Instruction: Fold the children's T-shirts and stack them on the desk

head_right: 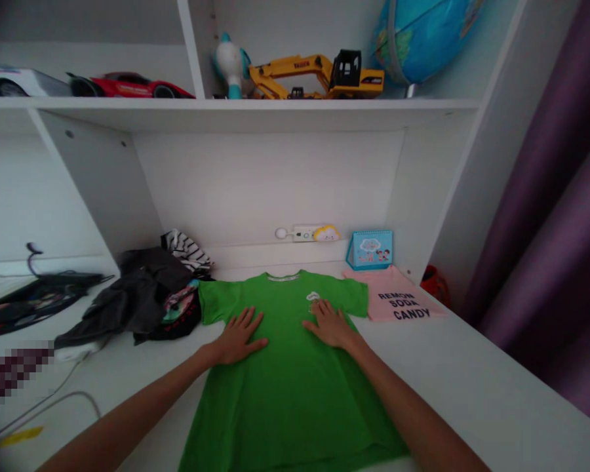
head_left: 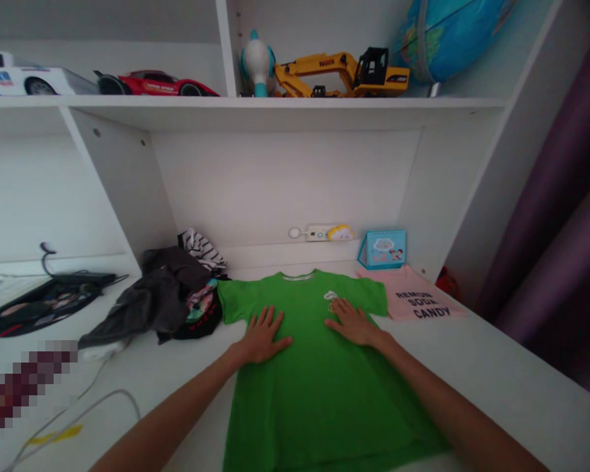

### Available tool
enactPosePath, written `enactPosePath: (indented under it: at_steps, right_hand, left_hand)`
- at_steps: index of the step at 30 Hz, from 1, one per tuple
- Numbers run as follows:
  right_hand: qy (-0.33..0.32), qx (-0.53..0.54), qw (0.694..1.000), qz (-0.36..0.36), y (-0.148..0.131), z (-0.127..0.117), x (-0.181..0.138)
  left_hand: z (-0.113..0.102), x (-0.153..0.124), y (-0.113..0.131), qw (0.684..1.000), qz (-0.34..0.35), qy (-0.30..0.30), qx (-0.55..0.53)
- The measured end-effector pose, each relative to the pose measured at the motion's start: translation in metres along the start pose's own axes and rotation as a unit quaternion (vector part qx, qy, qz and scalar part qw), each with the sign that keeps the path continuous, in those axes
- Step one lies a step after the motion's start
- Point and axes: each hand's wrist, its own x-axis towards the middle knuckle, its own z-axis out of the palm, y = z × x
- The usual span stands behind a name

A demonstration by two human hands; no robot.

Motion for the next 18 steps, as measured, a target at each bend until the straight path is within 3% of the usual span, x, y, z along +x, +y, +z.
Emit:
enactPosePath:
  at_steps: [3,14,18]
  right_hand:
    - [0.017,0.01,1.0,0.016,0.006,0.017,-0.013]
    - [0.011,0.016,1.0,0.003,-0.007,0.014,-0.064]
    - [0.005,0.018,1.0,0.003,-0.007,0.01,-0.069]
  left_hand:
    - [0.008,-0.014,0.001,1.0,-0.009,0.011,0.0]
    - [-0.002,-0.033,0.006,1.0,-0.008,0.004,0.004]
    - [-0.021,-0.073,0.023,0.999,-0.007,-0.042,-0.013]
